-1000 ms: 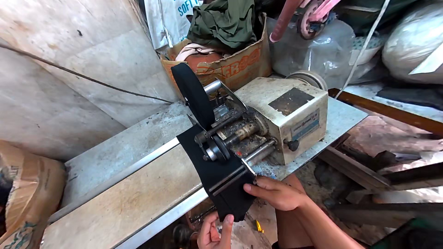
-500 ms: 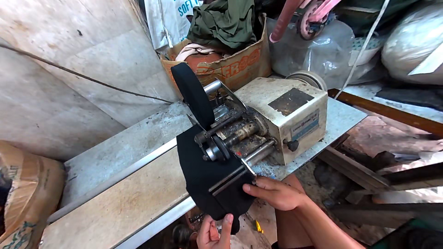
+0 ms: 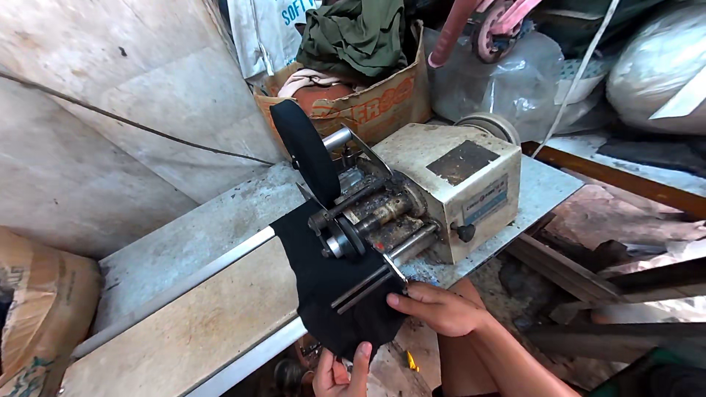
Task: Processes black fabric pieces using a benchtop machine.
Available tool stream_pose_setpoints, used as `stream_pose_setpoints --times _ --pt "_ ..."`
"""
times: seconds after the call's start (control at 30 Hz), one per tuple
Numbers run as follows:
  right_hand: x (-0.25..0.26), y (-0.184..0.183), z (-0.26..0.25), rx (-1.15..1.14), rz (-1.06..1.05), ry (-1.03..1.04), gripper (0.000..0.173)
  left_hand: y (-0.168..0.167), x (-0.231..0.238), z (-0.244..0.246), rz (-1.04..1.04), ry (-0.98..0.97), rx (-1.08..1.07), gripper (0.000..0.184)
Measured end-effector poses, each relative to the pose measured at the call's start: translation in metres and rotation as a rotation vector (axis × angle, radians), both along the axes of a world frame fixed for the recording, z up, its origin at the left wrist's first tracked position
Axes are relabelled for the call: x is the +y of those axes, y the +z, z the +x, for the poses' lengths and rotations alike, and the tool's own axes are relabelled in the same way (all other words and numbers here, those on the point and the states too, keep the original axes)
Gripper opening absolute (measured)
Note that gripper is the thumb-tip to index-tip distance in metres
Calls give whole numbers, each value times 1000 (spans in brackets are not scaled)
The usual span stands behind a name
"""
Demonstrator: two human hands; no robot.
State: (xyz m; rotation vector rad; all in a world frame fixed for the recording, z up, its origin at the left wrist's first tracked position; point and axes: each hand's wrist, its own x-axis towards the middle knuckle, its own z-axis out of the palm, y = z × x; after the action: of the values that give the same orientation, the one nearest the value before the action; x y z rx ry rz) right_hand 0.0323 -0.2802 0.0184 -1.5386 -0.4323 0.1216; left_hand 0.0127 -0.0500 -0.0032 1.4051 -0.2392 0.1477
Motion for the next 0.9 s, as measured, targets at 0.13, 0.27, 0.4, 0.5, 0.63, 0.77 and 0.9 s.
stream_pose_setpoints --times 0.13,0.27,0.4,0.5,0.63,0.77,0.9 --pt "0 0 0 -3 -6 0 36 -3 2 1 2 -23 -4 25" --pt "0 0 0 1 11 8 36 -2 2 0 8 -29 -11 20" --pt "0 -1 -1 7 -12 -8 36 -2 2 0 17 -30 -11 20" --pt "0 -1 0 1 -19 -4 36 0 1 -1 19 -22 2 22" --pt "0 -2 0 -6 -12 6 36 -1 2 0 3 -38 -8 24" --pt "0 -1 0 5 0 9 35 -2 2 0 25 -22 -18 19" --pt "0 0 -1 12 -6 5 36 -2 3 0 19 -37 -16 21"
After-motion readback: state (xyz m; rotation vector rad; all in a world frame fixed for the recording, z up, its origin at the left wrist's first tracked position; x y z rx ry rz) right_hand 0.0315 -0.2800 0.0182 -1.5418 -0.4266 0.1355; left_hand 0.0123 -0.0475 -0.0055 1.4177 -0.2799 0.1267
